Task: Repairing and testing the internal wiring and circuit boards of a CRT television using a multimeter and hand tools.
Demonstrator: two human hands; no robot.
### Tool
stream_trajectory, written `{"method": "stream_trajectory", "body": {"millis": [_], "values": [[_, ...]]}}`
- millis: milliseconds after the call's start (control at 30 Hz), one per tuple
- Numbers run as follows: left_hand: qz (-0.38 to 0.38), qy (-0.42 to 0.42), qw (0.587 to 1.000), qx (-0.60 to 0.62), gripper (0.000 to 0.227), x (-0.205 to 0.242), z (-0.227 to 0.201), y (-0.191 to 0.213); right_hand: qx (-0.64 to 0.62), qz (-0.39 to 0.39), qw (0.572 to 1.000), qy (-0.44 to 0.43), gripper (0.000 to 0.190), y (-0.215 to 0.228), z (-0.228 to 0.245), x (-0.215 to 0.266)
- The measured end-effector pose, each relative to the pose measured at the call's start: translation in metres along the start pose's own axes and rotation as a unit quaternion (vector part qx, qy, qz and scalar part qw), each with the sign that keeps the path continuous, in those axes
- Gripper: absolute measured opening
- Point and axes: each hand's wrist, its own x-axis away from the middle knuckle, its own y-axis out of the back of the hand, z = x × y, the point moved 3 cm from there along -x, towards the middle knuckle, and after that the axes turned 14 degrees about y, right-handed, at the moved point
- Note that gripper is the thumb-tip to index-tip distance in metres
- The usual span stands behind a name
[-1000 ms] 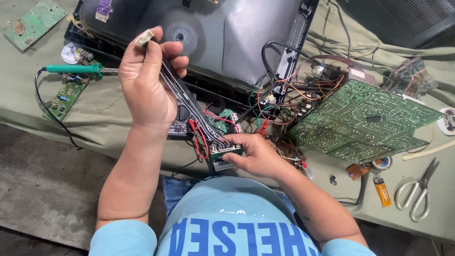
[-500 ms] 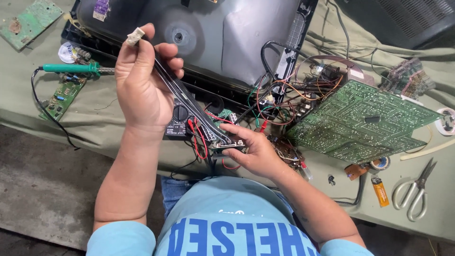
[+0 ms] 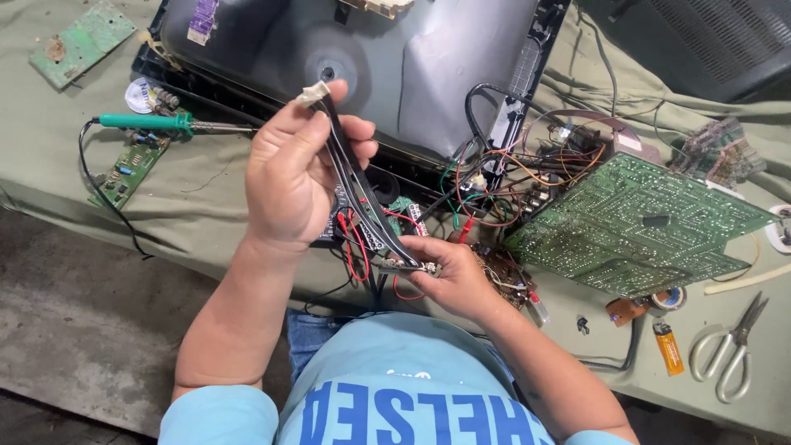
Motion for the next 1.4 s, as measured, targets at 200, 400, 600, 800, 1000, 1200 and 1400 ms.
{"method": "stream_trajectory", "body": {"millis": [200, 400, 600, 800, 1000, 1200, 1400], "values": [[0.019, 0.004, 1.000, -0.019, 0.027, 0.003, 0.005, -0.003, 0.066, -0.013, 0.998, -0.004, 0.053, 0.002, -0.012, 0.006], [0.085, -0.045, 0.993, -0.070, 0.025, -0.002, 0.039, 0.006, 0.180, -0.064, 0.970, 0.154, 0.045, 0.002, -0.011, 0.007], [0.126, -0.160, 0.919, -0.339, 0.026, 0.035, 0.026, -0.030, 0.201, -0.113, 0.942, 0.245, 0.035, 0.008, 0.009, 0.011], [0.103, -0.374, 0.765, -0.515, 0.020, 0.044, 0.063, -0.033, 0.054, -0.192, 0.950, 0.240, 0.029, 0.042, 0.021, 0.022], [0.092, -0.518, 0.627, -0.575, 0.022, 0.052, 0.073, -0.035, -0.190, -0.195, 0.947, 0.172, 0.036, 0.032, 0.012, 0.016], [0.100, -0.502, 0.635, -0.579, 0.020, 0.048, 0.079, -0.030, -0.168, -0.202, 0.952, 0.156, 0.019, 0.033, 0.034, 0.022], [0.126, -0.400, 0.725, -0.546, 0.021, 0.046, 0.083, -0.041, -0.180, -0.221, 0.946, 0.154, 0.015, 0.035, 0.039, 0.022]]}}
